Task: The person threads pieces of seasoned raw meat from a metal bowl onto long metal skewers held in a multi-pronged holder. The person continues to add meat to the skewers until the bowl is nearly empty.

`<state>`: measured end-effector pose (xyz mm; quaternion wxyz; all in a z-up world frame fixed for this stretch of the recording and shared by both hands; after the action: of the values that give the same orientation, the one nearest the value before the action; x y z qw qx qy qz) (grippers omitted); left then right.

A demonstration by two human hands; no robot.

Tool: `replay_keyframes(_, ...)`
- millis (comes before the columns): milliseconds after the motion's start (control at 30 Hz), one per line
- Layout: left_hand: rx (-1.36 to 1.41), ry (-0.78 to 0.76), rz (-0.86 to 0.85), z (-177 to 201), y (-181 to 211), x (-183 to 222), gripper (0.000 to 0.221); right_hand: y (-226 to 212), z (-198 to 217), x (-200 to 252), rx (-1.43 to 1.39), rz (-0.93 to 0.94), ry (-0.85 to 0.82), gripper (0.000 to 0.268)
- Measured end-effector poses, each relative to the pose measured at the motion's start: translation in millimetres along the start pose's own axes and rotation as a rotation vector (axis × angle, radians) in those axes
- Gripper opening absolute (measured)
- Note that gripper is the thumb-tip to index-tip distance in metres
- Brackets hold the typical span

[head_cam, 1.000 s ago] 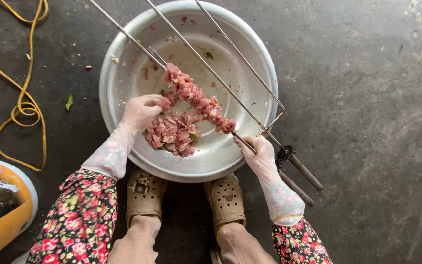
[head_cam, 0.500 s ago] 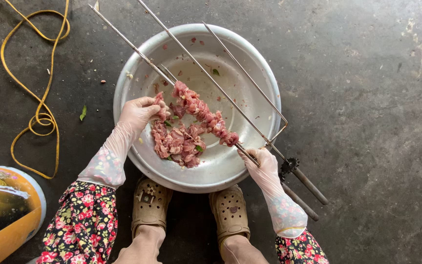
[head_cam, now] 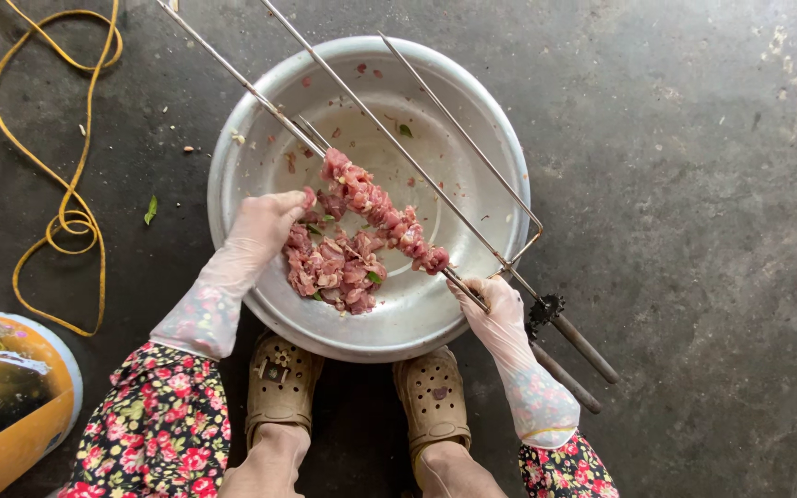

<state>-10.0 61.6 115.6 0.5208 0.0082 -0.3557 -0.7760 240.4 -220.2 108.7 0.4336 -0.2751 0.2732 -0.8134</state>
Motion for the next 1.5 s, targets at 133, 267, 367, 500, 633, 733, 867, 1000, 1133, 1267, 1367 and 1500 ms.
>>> replay_keyframes(133,0.864,-0.096,0.077,21,-5,-11,0.022,0,0,-1,0.017,0.032,0.034,0.035)
replay_keyframes(267,1.197,-0.086,0.132,45,3,-30,0.025,3,-2,0,0.022,0.014,0.018,0.036)
replay_keyframes(367,1.328,-0.059,0.048,57,10,-41,0.029,1,-1,0,0.044,0.054,0.025,0.036)
replay_keyframes(500,1.274,0.07,-0.024,73,8,-52,0.023,4,-3,-1,0.028,0.004,0.016,0.037)
replay_keyframes(633,1.354,0.142,0.117,75,3,-59,0.015,3,-3,0,0.018,-0.009,0.016,0.039)
replay_keyframes(733,1.377,0.151,0.091,81,13,-58,0.013,2,-2,-1,0.018,-0.007,0.02,0.039)
replay_keyframes(867,1.315,0.197,0.042,84,23,-52,0.015,0,-1,1,0.004,-0.012,0.022,0.038)
replay_keyframes(1000,1.196,0.255,-0.093,85,32,-55,0.019,-3,1,1,0.011,-0.003,0.027,0.036)
replay_keyframes(1133,1.159,0.275,-0.078,80,32,-51,0.02,0,-1,4,-0.009,-0.011,0.028,0.035)
replay_keyframes(1267,1.132,0.29,-0.023,80,51,-28,0.023,-1,-1,2,0.005,0.002,0.037,0.034)
replay_keyframes(1367,0.757,0.24,-0.073,59,78,6,0.028,-1,0,2,-0.033,-0.02,0.033,0.035)
replay_keyframes(1500,0.904,-0.013,0.039,28,62,13,0.04,-4,1,2,0.012,-0.001,0.028,0.036)
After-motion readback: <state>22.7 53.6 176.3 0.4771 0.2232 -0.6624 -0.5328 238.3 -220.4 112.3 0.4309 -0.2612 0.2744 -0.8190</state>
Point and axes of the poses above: each hand's wrist, its own x-axis away from the middle knuckle, its own z-axis out of the back of the hand, y = z × x, the point moved 7 cm from there along -x, towards the middle knuckle, and after that the axes turned 9 degrees about z, right-handed, at the moved point
